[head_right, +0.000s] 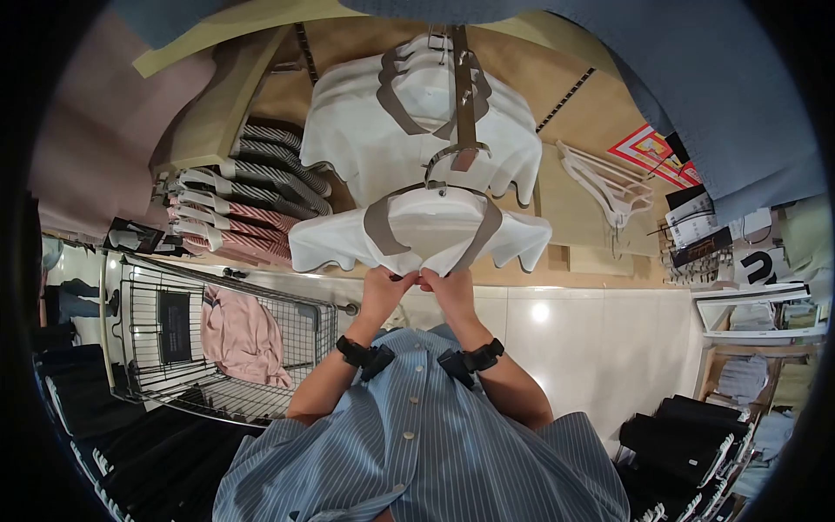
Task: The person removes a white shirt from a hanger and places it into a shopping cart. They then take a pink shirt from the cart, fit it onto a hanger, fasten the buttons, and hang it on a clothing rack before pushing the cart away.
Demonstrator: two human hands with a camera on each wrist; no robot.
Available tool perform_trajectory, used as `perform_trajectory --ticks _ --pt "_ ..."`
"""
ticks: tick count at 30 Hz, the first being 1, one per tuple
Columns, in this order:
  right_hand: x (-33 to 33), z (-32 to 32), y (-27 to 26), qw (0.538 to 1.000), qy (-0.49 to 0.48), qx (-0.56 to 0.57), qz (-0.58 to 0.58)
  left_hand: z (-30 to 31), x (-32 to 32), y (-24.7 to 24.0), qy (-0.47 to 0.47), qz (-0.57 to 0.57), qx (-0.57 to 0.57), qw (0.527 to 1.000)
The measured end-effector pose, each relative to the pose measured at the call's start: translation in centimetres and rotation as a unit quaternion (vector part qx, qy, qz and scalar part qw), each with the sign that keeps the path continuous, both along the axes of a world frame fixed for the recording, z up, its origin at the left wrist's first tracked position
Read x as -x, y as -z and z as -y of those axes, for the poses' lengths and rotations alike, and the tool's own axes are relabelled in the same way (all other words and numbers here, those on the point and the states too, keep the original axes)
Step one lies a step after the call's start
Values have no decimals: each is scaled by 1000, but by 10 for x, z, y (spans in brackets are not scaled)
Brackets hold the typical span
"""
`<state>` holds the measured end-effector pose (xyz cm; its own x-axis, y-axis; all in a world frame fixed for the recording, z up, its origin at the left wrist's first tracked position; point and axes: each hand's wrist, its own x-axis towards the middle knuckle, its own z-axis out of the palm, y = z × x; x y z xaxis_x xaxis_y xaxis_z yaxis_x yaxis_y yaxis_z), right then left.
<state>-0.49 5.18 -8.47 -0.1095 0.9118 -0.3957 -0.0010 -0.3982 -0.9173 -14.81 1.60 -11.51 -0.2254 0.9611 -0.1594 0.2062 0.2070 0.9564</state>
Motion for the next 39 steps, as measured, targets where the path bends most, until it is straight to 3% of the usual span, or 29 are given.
perform_trajectory --ticks 5,11,14,17,20,23,26,29,35,39 --pt "7 2 -5 999 28 -27 -15 0 -3 -14 9 -24 24 999" --pt "3 -1 3 998 5 -53 -13 -1 -6 -7 -27 48 -58 997" --pt "-3 0 -6 999 7 -45 -8 1 8 -2 4 12 -27 1000" --pt "-16 1 -11 994 -35 -20 99 7 11 3 -15 57 35 998" --pt "-17 6 -23 993 -73 -44 81 5 9 -8 -36 73 -1 997" --pt "-19 9 -19 994 -86 -49 39 -11 4 -20 -49 125 -118 984" --pt "-23 11 -22 990 -113 -54 62 -19 -1 -23 -111 141 -42 983" --pt "-28 11 -27 988 -124 -48 81 -22 9 -17 -105 136 61 983" --pt "-22 9 -30 992 -78 -70 75 -17 7 -20 -48 278 -8 959" --pt "-14 6 -30 986 -56 -104 119 -15 0 -27 -16 302 -8 953"
